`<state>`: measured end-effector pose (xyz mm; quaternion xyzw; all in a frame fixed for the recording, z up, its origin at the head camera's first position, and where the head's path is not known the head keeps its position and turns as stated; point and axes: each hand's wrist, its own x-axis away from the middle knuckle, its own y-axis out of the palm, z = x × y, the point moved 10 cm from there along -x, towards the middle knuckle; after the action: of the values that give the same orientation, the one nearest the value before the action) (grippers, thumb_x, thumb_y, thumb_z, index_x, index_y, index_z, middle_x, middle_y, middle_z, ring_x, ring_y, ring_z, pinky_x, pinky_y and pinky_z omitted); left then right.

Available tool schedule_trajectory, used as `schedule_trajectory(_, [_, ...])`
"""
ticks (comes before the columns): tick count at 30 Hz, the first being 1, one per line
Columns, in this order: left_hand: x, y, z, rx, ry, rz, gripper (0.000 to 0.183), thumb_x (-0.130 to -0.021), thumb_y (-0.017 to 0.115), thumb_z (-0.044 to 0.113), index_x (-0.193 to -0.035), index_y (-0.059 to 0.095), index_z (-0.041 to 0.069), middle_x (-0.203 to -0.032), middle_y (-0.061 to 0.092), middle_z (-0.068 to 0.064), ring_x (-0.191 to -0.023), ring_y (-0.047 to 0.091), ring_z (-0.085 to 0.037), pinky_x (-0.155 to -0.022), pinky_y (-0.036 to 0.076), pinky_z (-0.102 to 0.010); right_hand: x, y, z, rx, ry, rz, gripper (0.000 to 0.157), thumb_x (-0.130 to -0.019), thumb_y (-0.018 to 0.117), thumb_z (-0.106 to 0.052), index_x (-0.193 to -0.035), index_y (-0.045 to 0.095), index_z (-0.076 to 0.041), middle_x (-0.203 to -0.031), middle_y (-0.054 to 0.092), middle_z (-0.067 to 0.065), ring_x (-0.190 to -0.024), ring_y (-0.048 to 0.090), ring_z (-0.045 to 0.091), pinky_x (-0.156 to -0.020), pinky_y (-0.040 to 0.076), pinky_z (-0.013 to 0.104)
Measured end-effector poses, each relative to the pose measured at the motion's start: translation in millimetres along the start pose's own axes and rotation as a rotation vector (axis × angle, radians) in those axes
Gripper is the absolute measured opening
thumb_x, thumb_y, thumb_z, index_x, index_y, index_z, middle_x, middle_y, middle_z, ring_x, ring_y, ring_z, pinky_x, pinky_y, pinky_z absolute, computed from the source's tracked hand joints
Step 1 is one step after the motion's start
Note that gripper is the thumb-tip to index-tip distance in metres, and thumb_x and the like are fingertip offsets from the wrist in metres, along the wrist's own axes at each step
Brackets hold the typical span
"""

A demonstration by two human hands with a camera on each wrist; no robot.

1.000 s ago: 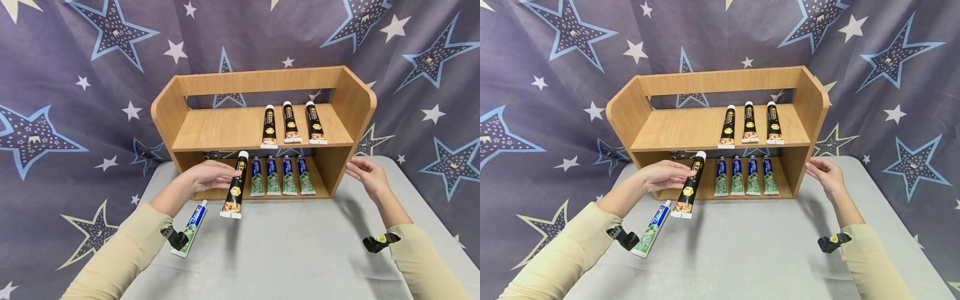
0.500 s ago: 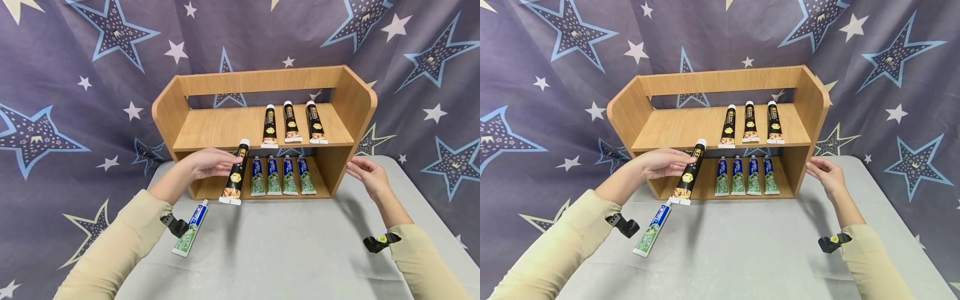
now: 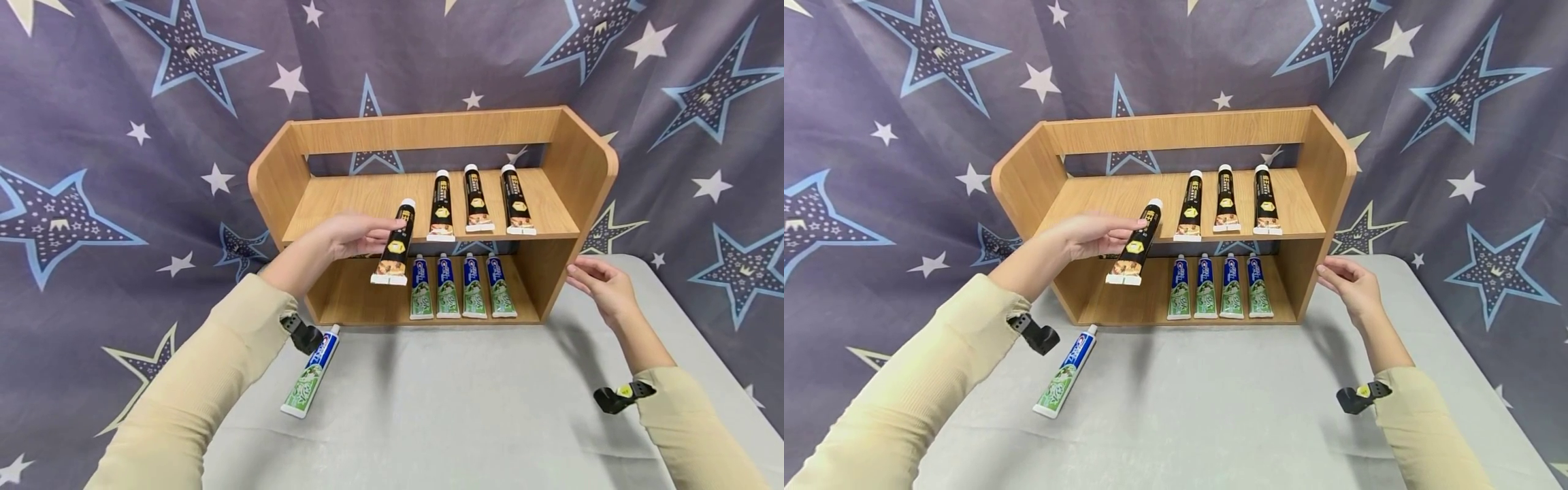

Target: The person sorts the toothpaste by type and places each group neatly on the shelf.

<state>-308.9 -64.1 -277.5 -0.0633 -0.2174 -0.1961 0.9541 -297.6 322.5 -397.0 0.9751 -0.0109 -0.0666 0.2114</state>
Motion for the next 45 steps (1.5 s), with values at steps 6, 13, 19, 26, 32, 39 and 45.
schedule_trajectory(6, [-11.3,-1.9,16.3,0.07,-0.009,0.073,0.059,-0.096,0.057,0.014,-0.147,0.03,0.001,-0.149,0.042,-0.02,-0.137,0.045,-0.027,-0.108,0.045,-0.028,-1.0,0.7,-0.8,-0.001,0.002,-0.004,0.027,-0.087,0.058,0.013,-0.09,0.072,-0.01,-0.081,0.072,-0.002,-0.077,0.071,0.007,-0.072,0.06,0.021])
schedule_trajectory(13, [-27.2,-9.9,39.6,0.053,0.022,0.203,0.061,-0.089,0.067,0.009,-0.143,0.039,0.003,-0.145,0.048,-0.015,-0.133,0.05,-0.025,-0.107,0.047,-0.027,-1.1,-0.7,0.8,0.02,0.019,0.0,0.028,-0.087,0.059,0.013,-0.089,0.072,-0.011,-0.081,0.072,-0.003,-0.076,0.071,0.006,-0.072,0.06,0.021])
schedule_trajectory(19, [-45.4,-23.3,53.4,-0.033,0.016,0.303,0.065,-0.085,0.073,0.012,-0.141,0.042,0.003,-0.136,0.056,-0.013,-0.124,0.058,-0.021,-0.097,0.053,-0.022,-1.4,-1.9,1.7,0.046,0.023,0.003,0.027,-0.087,0.06,0.011,-0.089,0.072,-0.013,-0.081,0.072,-0.004,-0.077,0.071,0.006,-0.072,0.06,0.02])
schedule_trajectory(26, [-70.6,-32.5,51.4,0.008,-0.042,0.38,0.063,-0.084,0.071,0.003,-0.14,0.042,0.005,-0.132,0.061,-0.014,-0.117,0.064,-0.021,-0.088,0.057,-0.022,-2.3,-4.0,3.5,0.053,0.02,0.01,0.026,-0.087,0.06,0.011,-0.09,0.072,-0.012,-0.081,0.072,-0.003,-0.077,0.071,0.006,-0.073,0.06,0.021])
schedule_trajectory(32, [-81.6,-45.7,45.6,0.074,-0.016,0.549,0.066,-0.081,0.074,0.004,-0.138,0.041,0.003,-0.128,0.062,-0.012,-0.107,0.069,-0.019,-0.08,0.058,-0.018,-4.0,-1.8,3.8,0.037,0.016,0.006,0.025,-0.086,0.06,0.012,-0.09,0.072,-0.011,-0.082,0.073,-0.002,-0.078,0.071,0.007,-0.074,0.06,0.022])
schedule_trajectory(39, [-70.0,-47.0,56.0,-0.238,0.048,0.73,0.058,-0.079,0.079,0.022,-0.126,0.052,0.002,-0.126,0.058,-0.013,-0.059,0.059,-0.007,-0.057,0.054,-0.013,-3.7,-3.2,2.8,0.036,0.024,0.029,0.023,-0.085,0.062,0.01,-0.09,0.072,-0.011,-0.081,0.072,-0.002,-0.077,0.071,0.007,-0.074,0.06,0.022])
schedule_trajectory(45, [-65.2,-43.4,60.5,-0.443,0.061,0.75,0.048,-0.082,0.077,0.028,-0.117,0.059,0.001,-0.108,0.067,-0.01,-0.046,0.045,-0.005,-0.043,0.042,-0.014,-3.2,-4.2,4.5,0.032,0.024,0.029,0.025,-0.086,0.061,0.011,-0.09,0.072,-0.011,-0.081,0.072,-0.002,-0.077,0.071,0.006,-0.073,0.06,0.021])
